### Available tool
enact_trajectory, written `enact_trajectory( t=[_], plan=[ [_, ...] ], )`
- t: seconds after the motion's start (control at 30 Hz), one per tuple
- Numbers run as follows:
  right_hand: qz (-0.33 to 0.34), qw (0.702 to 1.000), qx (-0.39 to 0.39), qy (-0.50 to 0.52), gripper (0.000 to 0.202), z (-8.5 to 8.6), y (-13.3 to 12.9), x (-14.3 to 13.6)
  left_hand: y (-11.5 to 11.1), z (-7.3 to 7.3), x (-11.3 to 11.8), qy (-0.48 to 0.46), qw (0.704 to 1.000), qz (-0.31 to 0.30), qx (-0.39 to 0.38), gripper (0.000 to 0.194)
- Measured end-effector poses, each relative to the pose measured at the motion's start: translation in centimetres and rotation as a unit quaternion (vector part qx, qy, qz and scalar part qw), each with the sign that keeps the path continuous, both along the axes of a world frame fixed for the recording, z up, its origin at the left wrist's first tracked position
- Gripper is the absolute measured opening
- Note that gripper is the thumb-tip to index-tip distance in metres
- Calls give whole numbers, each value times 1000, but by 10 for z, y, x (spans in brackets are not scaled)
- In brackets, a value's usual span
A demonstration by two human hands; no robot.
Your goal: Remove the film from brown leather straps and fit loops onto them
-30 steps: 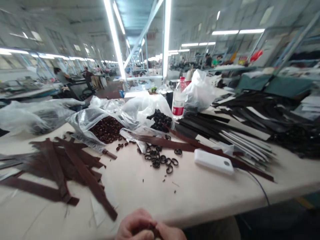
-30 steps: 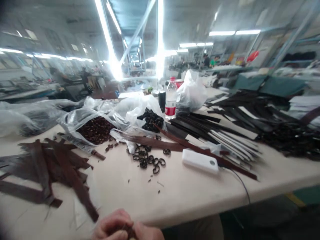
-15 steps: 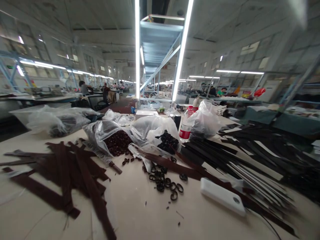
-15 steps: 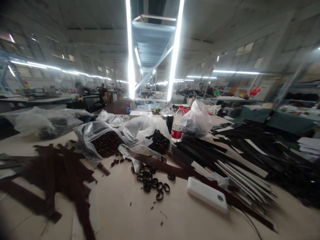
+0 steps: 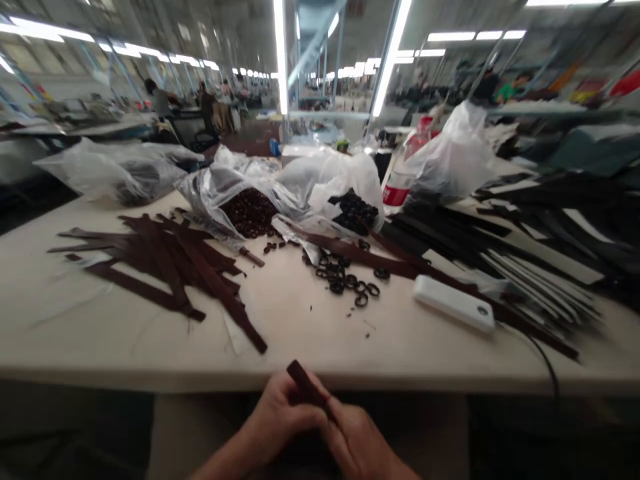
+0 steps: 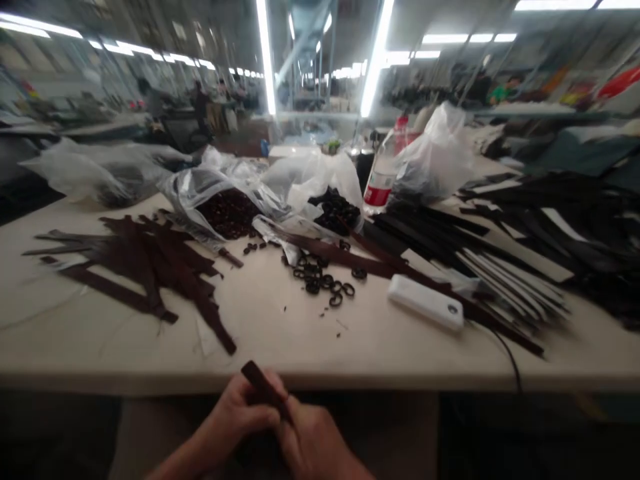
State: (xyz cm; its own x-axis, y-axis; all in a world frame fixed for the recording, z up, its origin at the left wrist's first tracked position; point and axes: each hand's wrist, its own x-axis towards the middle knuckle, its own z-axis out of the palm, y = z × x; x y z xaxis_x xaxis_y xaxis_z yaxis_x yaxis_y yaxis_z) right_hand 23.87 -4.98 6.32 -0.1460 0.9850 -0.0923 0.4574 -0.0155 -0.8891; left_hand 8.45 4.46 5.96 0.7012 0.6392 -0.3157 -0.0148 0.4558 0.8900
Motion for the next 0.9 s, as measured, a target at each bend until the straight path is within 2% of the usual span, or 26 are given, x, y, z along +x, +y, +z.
enact_trajectory(
  t=[0.07,0.13,0.2,0.3,0.53,0.63,0.73,0.8,0.9],
  plan=[
    [-6,1000,-13,10,36,3,-3,-2,-1,8,-3,5,1000,5,15,32],
    [-8,999,-31,-26,29,8,-4,-1,3,13,-7,5,999,19,41,30],
    [-9,996,-46,-80,21,10,-4,2,7,14,-10,14,996,58,69,28],
    [-2,991,-50,-125,19,8,-8,4,12,13,-14,13,991,95,98,26],
    [12,997,-16,-78,25,4,-11,-3,8,16,-11,-17,995,51,89,25],
    [17,999,-14,-48,28,4,-9,-7,1,16,-10,-9,996,14,88,25],
    [14,999,-2,-46,27,4,-9,-6,-3,14,-12,14,993,-15,112,22],
    [2,999,21,-34,25,6,-7,-4,-2,14,-13,9,991,-12,132,22],
    [-64,992,80,76,22,18,1,1,0,17,-7,-50,988,-5,145,44]
  ],
)
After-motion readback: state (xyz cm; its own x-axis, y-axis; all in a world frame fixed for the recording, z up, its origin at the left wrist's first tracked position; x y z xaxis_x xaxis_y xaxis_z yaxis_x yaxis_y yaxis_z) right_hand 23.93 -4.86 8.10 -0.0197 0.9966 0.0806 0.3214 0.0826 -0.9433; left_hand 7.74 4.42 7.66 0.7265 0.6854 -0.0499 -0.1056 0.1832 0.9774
